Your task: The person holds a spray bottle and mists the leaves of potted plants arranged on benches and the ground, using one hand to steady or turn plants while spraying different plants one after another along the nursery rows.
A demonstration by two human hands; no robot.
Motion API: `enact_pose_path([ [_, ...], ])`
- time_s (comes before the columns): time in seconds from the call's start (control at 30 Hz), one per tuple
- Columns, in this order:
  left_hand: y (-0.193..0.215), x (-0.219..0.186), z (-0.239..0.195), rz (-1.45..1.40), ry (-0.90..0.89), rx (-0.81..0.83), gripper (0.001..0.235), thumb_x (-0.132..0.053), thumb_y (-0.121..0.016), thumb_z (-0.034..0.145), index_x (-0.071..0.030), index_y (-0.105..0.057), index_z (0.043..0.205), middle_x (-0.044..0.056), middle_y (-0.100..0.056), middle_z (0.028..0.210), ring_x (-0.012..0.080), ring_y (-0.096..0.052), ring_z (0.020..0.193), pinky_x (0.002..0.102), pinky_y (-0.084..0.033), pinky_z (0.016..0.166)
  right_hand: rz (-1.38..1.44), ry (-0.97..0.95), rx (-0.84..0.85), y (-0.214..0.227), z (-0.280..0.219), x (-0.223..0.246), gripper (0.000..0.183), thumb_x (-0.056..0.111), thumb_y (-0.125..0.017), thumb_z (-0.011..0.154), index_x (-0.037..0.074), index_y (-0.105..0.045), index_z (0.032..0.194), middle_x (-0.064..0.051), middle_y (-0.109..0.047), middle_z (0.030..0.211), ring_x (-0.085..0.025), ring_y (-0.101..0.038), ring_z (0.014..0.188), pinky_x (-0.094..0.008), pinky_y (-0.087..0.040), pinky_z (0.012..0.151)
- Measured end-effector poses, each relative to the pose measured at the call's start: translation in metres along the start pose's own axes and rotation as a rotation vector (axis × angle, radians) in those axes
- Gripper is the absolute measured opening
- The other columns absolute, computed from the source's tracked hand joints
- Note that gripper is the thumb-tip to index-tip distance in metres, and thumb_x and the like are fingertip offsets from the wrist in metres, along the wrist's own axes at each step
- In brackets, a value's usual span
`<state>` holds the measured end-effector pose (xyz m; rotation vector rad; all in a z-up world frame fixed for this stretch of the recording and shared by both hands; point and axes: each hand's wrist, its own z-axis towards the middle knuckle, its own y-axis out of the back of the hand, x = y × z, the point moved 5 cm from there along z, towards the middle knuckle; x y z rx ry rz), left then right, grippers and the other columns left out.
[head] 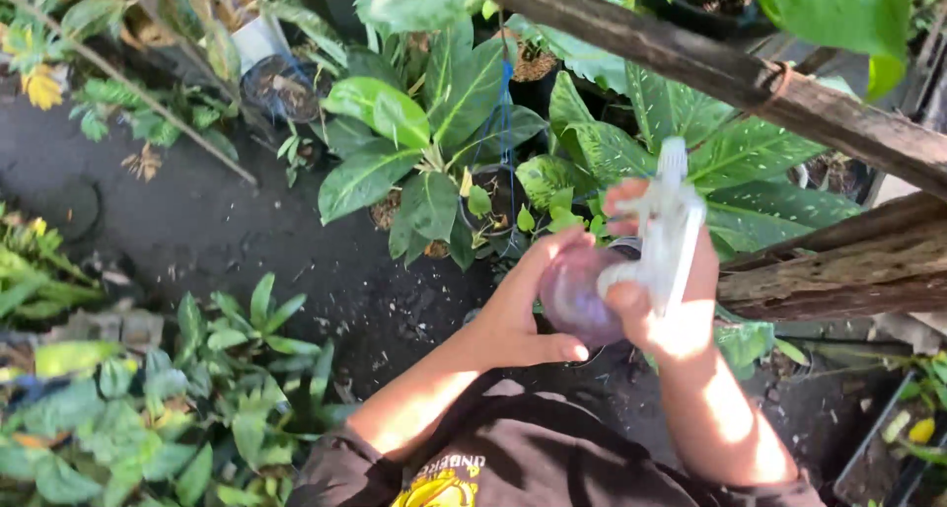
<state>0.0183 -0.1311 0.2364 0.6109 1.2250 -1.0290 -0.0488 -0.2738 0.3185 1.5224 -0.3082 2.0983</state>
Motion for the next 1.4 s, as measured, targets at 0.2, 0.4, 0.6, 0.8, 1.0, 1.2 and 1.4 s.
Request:
enact_pose_path([
  [0.2,0.029,-0.030,0.037,0.117,-0.038,0.020,0.120,-0.039,-0.096,0.068,-0.001,-0.032,0.161,0.015,-0.055,0.150,0.0245,-0.055,0.142,0.040,-0.041,0.125,-0.089,-0.005,-0.115,-0.018,0.040,0.024,0.101,0.081,-0.070,0.084,0.000,-0.051,0.142,-0.008,-0.063,0.129,-0.016,-0.065,0.118,-0.033,-0.054,0.097],
  [0.4,0.034,-0.029,0.058,0.070,-0.050,0.042,0.105,-0.032,-0.091,0.077,-0.001,-0.034,0.159,0.014,-0.056,0.150,0.0232,-0.055,0.142,0.039,-0.042,0.124,-0.189,-0.043,-0.245,-0.008,0.046,0.002,0.086,0.072,-0.069,0.087,-0.001,-0.059,0.132,-0.008,-0.070,0.110,-0.016,-0.067,0.101,-0.032,-0.055,0.087],
  [0.6,0.040,-0.023,0.065,0.060,-0.057,0.044,0.099,-0.032,-0.089,0.077,-0.002,-0.037,0.156,0.014,-0.057,0.147,0.0228,-0.056,0.139,0.039,-0.043,0.123,-0.271,0.113,-0.262,-0.020,0.058,0.027,0.088,0.072,-0.067,0.097,-0.002,-0.051,0.143,-0.010,-0.065,0.132,-0.019,-0.065,0.121,-0.034,-0.055,0.102],
  [0.8,0.041,-0.021,0.072,0.015,-0.083,0.018,0.096,-0.030,-0.088,0.075,-0.003,-0.039,0.153,0.013,-0.055,0.144,0.0229,-0.055,0.137,0.038,-0.044,0.120,-0.364,0.051,-0.251,-0.017,0.057,0.016,0.084,0.074,-0.062,0.091,0.000,-0.059,0.130,-0.010,-0.072,0.112,-0.019,-0.070,0.106,-0.034,-0.053,0.098],
  [1.0,0.040,-0.028,0.072,0.051,-0.065,0.018,0.095,-0.030,-0.088,0.075,-0.003,-0.039,0.153,0.014,-0.056,0.144,0.0233,-0.057,0.136,0.038,-0.045,0.120,-0.223,0.195,-0.244,-0.032,0.069,0.056,0.085,0.074,-0.064,0.092,-0.001,-0.050,0.129,-0.007,-0.066,0.117,-0.016,-0.065,0.109,-0.032,-0.053,0.095],
  [1.2,0.027,-0.036,0.073,-0.038,-0.024,-0.029,0.090,-0.027,-0.086,0.075,-0.002,-0.042,0.149,0.014,-0.058,0.140,0.0224,-0.060,0.131,0.038,-0.048,0.116,-0.127,0.067,-0.206,-0.014,0.062,0.030,0.073,0.064,-0.070,0.094,0.000,-0.055,0.127,-0.008,-0.070,0.110,-0.017,-0.068,0.102,-0.032,-0.056,0.084],
  [1.4,0.017,-0.029,0.069,-0.061,-0.146,-0.042,0.089,-0.023,-0.086,0.078,-0.002,-0.040,0.152,0.013,-0.053,0.151,0.0222,-0.054,0.141,0.038,-0.043,0.121,0.023,-0.079,-0.136,0.001,0.054,-0.009,0.076,0.059,-0.076,0.090,-0.006,-0.055,0.124,-0.016,-0.068,0.102,-0.024,-0.074,0.098,-0.037,-0.059,0.088],
])
